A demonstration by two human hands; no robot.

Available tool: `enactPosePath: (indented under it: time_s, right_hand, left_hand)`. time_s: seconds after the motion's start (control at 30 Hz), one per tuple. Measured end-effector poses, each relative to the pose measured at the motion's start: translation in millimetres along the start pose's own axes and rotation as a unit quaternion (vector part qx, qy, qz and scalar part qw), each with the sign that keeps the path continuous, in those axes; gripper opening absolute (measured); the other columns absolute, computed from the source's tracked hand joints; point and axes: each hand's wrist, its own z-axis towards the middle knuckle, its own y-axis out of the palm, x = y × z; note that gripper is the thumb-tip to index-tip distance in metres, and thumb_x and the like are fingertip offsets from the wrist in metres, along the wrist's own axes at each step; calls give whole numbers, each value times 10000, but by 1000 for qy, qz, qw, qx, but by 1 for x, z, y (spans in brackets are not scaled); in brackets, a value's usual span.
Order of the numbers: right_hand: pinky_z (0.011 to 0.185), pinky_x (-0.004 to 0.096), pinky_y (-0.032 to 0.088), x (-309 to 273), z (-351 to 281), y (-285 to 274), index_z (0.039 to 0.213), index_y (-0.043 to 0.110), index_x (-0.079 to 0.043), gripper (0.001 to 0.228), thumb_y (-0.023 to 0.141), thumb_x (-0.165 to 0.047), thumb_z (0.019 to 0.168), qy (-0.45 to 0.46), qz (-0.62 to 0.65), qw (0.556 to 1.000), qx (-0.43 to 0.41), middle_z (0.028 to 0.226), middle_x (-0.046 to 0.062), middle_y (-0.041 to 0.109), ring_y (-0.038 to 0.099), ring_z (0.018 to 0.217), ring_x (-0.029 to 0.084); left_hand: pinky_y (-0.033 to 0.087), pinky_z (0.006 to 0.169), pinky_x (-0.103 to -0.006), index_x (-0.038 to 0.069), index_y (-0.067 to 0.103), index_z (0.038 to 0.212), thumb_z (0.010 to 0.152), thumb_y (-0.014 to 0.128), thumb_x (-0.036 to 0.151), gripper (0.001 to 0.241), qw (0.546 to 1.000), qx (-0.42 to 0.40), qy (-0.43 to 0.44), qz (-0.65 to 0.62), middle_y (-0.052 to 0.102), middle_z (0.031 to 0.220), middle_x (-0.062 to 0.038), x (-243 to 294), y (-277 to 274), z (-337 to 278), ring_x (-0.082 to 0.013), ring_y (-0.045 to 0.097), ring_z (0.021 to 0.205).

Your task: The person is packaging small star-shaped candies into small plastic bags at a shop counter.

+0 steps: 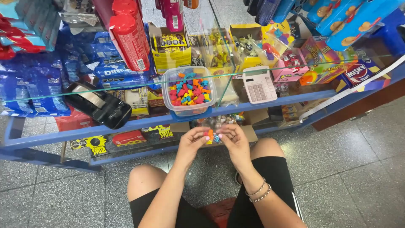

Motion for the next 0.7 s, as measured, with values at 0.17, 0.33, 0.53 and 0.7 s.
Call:
enactPosePath:
  time_s: [0.17, 0.33, 0.53, 0.7]
  right_hand:
    - [803, 248, 523, 1, 0, -1, 1107, 695, -38, 222, 725, 23, 896, -1, -23, 1000, -1, 953, 89, 755, 645, 847, 90]
    - [765, 229, 520, 13, 1, -6, 1052, 739, -40, 160, 755, -18, 894, -5, -51, 999, 12, 874, 54, 729, 606, 799, 69]
    - [752, 259, 544, 0, 0, 0, 1027, 712, -28, 88, 660, -15, 958, 20, -21, 999, 26, 842, 76, 711, 630, 775, 111]
    - [851, 326, 556, 1, 2, -2, 1138, 683, -20, 171, 622, -61, 984, 17, -14, 1000, -10, 922, 140, 753, 682, 864, 160]
  left_hand:
    - [624, 751, -259, 30, 743, 1161, 823, 786, -3, 343, 1000, 10, 0, 14, 765, 928, -75, 18, 9, -6, -94, 699, 811]
    - [622, 709, -279, 35, 794, 1037, 871, 769, 40, 168, 999, 23, 8, 45, 786, 894, -107, 11, 1, -6, -111, 698, 788]
    - [617, 712, -294, 17, 794, 986, 857, 783, 6, 131, 998, 41, 12, 54, 792, 915, -153, 11, 2, -4, -160, 725, 799]
    - [617, 716, -257, 3, 760, 943, 830, 799, -12, 120, 997, 61, 19, 46, 791, 907, -147, 15, 8, -7, -131, 739, 789]
